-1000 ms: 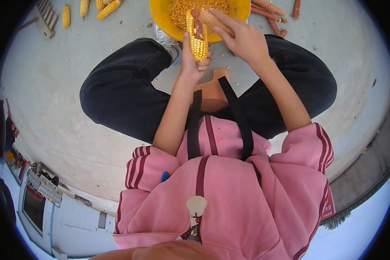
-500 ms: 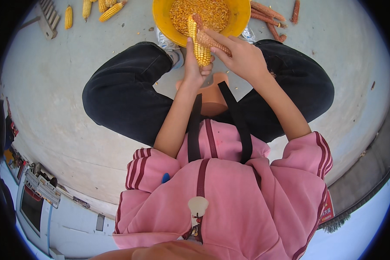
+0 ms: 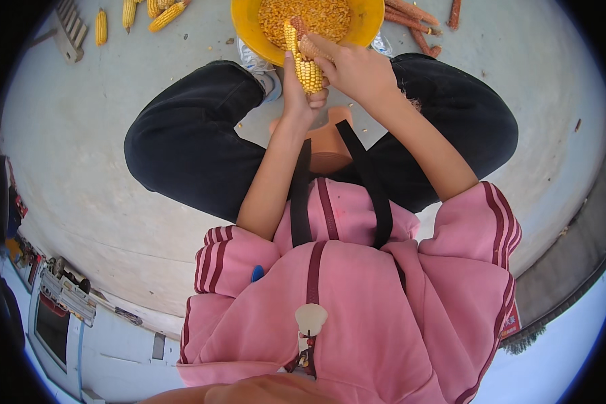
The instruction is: The person sits on a small stool and shucks corn by hand, removing kernels from the cob into a yellow bowl. They handle multiple corn cobs, rotating them to remove kernels and placing the stripped cobs aside.
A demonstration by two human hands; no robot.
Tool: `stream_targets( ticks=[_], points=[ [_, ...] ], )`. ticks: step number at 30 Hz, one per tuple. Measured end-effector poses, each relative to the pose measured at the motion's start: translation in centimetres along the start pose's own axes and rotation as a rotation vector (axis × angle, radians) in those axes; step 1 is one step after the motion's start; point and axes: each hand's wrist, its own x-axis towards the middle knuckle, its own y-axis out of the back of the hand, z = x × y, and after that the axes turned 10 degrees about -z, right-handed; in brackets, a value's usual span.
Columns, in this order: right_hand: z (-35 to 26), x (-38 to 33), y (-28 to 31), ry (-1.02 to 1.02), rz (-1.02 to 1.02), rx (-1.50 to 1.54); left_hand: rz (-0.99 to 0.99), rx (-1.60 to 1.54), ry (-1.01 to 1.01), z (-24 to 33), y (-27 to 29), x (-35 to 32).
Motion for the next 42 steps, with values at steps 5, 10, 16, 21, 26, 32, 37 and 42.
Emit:
stream_targets(
  ticks=[5, 10, 16, 21, 26, 32, 37, 42],
  points=[
    [1.5, -0.3, -0.1, -0.109, 0.074, 0.162, -0.037, -0.117, 0.107, 0.0, 1.1, 0.4],
    [1.6, -2.9, 1.2, -0.022, -0.065, 0.301, -0.031, -0.142, 0.139, 0.2, 1.2, 0.2],
    [0.8, -2.3, 0.2, -0.032, -0.063, 0.072, -0.066, -0.001, 0.081, 0.0, 0.9, 0.1],
    [0.6, 0.0, -0.7, 0.022, 0.121, 0.095, -0.052, -0.125, 0.146, 0.3, 1.0, 0.3],
    [1.3, -0.5, 0.6, -0.053, 0.055, 0.23, -0.065, -0.197, 0.187, 0.4, 1.3, 0.2],
    [0.3, -3.0, -0.1, 0.029, -0.002, 0.211, -0.047, -0.131, 0.114, 0.2, 0.8, 0.0],
    [0.0, -0.7, -0.2, 0.026, 0.02, 0.074, -0.056, -0.132, 0.119, 0.0, 1.2, 0.5],
    [0.1, 1.2, -0.8, 0.008, 0.102, 0.131, -0.059, -0.17, 0.157, 0.2, 1.1, 0.4]
  ],
)
